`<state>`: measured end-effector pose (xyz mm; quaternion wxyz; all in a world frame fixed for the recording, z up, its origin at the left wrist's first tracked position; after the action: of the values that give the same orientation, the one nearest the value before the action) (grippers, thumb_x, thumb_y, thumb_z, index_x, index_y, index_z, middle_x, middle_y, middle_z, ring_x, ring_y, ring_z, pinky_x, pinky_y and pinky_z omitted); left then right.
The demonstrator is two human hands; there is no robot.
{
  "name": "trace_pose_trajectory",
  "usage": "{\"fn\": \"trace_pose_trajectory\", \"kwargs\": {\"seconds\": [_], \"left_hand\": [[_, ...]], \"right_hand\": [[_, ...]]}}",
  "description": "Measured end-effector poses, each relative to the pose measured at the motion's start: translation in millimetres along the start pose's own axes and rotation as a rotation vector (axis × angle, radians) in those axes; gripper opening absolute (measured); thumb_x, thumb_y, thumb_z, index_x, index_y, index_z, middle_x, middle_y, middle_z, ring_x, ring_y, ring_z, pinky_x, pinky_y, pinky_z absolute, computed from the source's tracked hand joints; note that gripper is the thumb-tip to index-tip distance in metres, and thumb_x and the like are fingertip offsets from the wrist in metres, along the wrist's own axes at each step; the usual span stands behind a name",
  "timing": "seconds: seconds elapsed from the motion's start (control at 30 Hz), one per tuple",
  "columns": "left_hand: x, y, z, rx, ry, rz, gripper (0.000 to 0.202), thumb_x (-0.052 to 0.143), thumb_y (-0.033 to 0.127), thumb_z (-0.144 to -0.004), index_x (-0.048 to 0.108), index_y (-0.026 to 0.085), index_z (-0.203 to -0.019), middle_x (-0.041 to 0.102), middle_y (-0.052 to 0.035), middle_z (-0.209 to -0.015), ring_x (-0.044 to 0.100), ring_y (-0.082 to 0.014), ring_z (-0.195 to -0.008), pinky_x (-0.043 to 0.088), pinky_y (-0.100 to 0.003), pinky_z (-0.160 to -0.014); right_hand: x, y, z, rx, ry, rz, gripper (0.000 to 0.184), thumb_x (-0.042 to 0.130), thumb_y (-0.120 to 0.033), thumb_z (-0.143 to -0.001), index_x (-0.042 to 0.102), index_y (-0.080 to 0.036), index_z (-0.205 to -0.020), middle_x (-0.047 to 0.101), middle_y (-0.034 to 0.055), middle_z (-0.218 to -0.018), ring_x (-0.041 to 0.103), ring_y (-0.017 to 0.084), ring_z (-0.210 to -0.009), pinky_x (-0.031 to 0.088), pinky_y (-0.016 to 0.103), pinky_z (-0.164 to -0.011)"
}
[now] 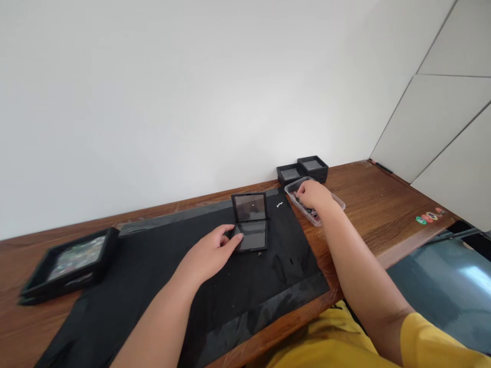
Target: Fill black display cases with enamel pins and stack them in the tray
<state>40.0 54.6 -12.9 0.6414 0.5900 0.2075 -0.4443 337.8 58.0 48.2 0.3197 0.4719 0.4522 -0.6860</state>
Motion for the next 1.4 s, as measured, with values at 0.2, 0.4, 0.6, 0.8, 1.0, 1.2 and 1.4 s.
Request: {"fn": "trace_pose_trajectory", "kwargs": {"seconds": [0.2, 0.4, 0.6, 0.8, 1.0, 1.2, 1.4], "left_hand": [[-7.5, 11.3, 4.4, 0.054, 0.057, -0.017, 0.069, 0.042, 0.068, -0.086, 0.061, 0.019, -0.13, 0.073, -0.0036, -0.078, 0.071, -0.0259, -0.072, 0.048, -0.033, -0.06], [-12.7, 14.8, 7.6, 0.033, 0.063, -0.052, 0.059, 0.044, 0.065, -0.087, 0.066, 0.022, -0.12, 0.072, -0.0026, -0.074, 0.069, -0.0245, -0.069, 0.045, -0.032, -0.059], [-13.7, 15.1, 9.2, 0.044, 0.05, -0.166, 0.044, 0.053, 0.061, -0.082, 0.069, 0.025, -0.1, 0.07, -0.0012, -0.073, 0.067, -0.0237, -0.069, 0.041, -0.03, -0.056], [-28.6, 25.0, 16.7, 0.04, 0.127, -0.174, 0.04, 0.051, 0.063, -0.083, 0.062, 0.025, -0.074, 0.062, 0.0004, -0.062, 0.061, -0.0211, -0.06, 0.038, -0.029, -0.052], [-59.3, 70.4, 44.7, 0.472, 0.413, 0.066, 0.039, 0.062, 0.057, -0.08, 0.067, 0.025, -0.102, 0.074, -0.0045, -0.097, 0.068, -0.0255, -0.095, 0.053, -0.037, -0.087], [-66.3, 73.6, 57.9, 0.627, 0.582, 0.156, 0.036, 0.064, 0.047, -0.087, 0.067, 0.027, -0.117, 0.074, -0.0038, -0.113, 0.066, -0.0247, -0.11, 0.05, -0.042, -0.102], [-63.8, 74.6, 52.3, 0.6, 0.532, 0.204, 0.029, 0.062, 0.046, -0.087, 0.073, 0.026, -0.105, 0.076, -0.0046, -0.106, 0.068, -0.0247, -0.106, 0.053, -0.042, -0.099]], "right_hand": [[-28.4, -0.5, 4.2, -0.095, 0.199, -0.258, 0.013, 0.058, -0.026, -0.09, 0.069, -0.019, -0.093, 0.074, 0.0088, -0.099, 0.066, 0.021, -0.091, 0.048, 0.033, -0.082], [-29.2, -34.5, 16.9, -0.317, 0.197, -0.814, 0.011, 0.053, -0.027, -0.091, 0.056, -0.019, -0.085, 0.07, 0.0045, -0.093, 0.063, 0.016, -0.089, 0.047, 0.029, -0.085], [-4.9, -88.1, 54.7, -0.472, -0.156, -1.222, 0.012, 0.055, -0.032, -0.093, 0.055, -0.022, -0.087, 0.07, 0.0024, -0.107, 0.062, 0.013, -0.099, 0.045, 0.025, -0.084], [27.9, -122.1, 86.6, -0.479, -0.649, -1.445, 0.016, 0.061, -0.035, -0.093, 0.061, -0.02, -0.085, 0.071, 0.0036, -0.102, 0.062, 0.013, -0.089, 0.045, 0.023, -0.074], [49.9, -130.9, 92.4, -0.458, -0.752, -1.366, 0.017, 0.065, -0.031, -0.091, 0.063, -0.019, -0.079, 0.07, 0.0025, -0.094, 0.06, 0.012, -0.086, 0.044, 0.022, -0.073], [69.5, -125.0, 87.8, -0.342, -0.748, -1.281, 0.015, 0.066, -0.027, -0.089, 0.061, -0.019, -0.076, 0.065, -0.001, -0.083, 0.058, 0.011, -0.078, 0.041, 0.021, -0.067], [70.9, -128.2, 90.9, -0.362, -0.775, -1.302, 0.022, 0.072, -0.034, -0.085, 0.061, -0.019, -0.074, 0.061, -0.002, -0.079, 0.059, 0.011, -0.077, 0.043, 0.02, -0.065]]}}
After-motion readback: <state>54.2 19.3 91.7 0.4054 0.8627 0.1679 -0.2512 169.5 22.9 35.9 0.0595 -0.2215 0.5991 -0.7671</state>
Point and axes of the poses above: each hand's wrist, its own z-axis away from the middle knuckle, its own x-axis out of the palm, y = z × x, the point moved 10 cm from there along -z, towards the middle knuckle
